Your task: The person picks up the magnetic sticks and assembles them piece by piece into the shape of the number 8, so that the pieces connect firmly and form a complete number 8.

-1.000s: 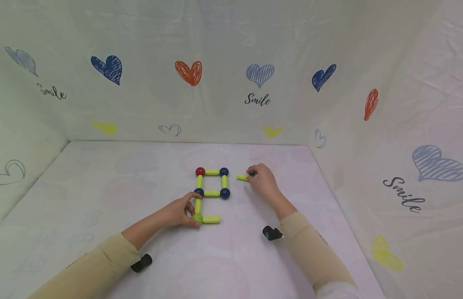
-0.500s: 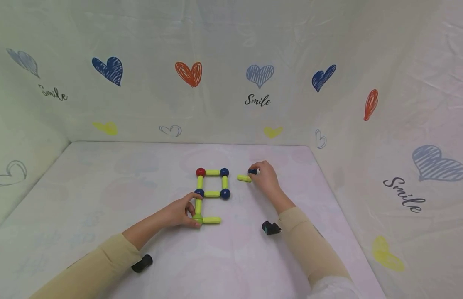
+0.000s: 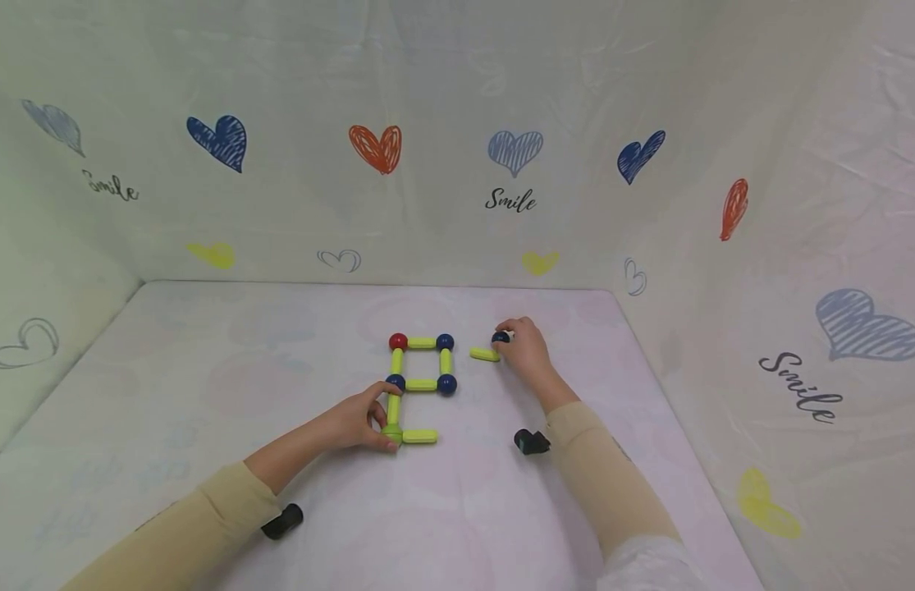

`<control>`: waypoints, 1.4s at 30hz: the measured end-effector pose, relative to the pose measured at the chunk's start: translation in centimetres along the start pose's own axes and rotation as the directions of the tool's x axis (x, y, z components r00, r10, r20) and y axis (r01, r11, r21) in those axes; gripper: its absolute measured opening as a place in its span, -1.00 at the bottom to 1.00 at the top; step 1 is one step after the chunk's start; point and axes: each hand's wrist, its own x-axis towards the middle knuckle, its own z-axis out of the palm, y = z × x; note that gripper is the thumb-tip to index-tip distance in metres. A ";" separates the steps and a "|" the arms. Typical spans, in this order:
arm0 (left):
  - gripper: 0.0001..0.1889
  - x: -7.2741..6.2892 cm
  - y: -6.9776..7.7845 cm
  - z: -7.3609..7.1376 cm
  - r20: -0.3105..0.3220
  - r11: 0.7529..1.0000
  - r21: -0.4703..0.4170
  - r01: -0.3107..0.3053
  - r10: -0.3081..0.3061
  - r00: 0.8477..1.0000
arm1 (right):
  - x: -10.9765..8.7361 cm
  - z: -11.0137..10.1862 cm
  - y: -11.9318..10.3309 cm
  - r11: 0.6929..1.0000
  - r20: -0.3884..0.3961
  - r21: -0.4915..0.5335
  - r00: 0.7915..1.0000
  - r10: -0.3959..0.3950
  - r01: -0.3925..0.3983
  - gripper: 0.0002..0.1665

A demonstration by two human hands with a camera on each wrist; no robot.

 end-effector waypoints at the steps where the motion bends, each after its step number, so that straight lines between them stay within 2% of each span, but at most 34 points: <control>1: -0.13 0.0 0.0 0.0 0.000 1.000 0.000 0.000 0.000 1.000 | 0.1 0.1 0.1 1.000 0.002 0.000 1.000 0.003 -0.003 -0.60; 13: -0.14 0.0 0.1 0.1 0.009 1.000 -0.010 -0.005 0.005 1.000 | 0.9 0.7 0.7 1.000 0.030 0.006 1.000 -0.001 0.001 -0.61; 27: -0.15 0.1 0.0 0.3 0.007 1.000 -0.004 -0.003 0.003 1.000 | 0.8 0.7 1.0 1.000 0.012 0.021 1.000 -0.022 0.021 -0.63; 42: -0.13 0.0 0.1 0.0 0.002 1.000 0.002 0.015 -0.015 1.000 | -0.3 0.2 -1.0 0.998 0.048 -0.011 0.997 -0.055 0.056 -0.62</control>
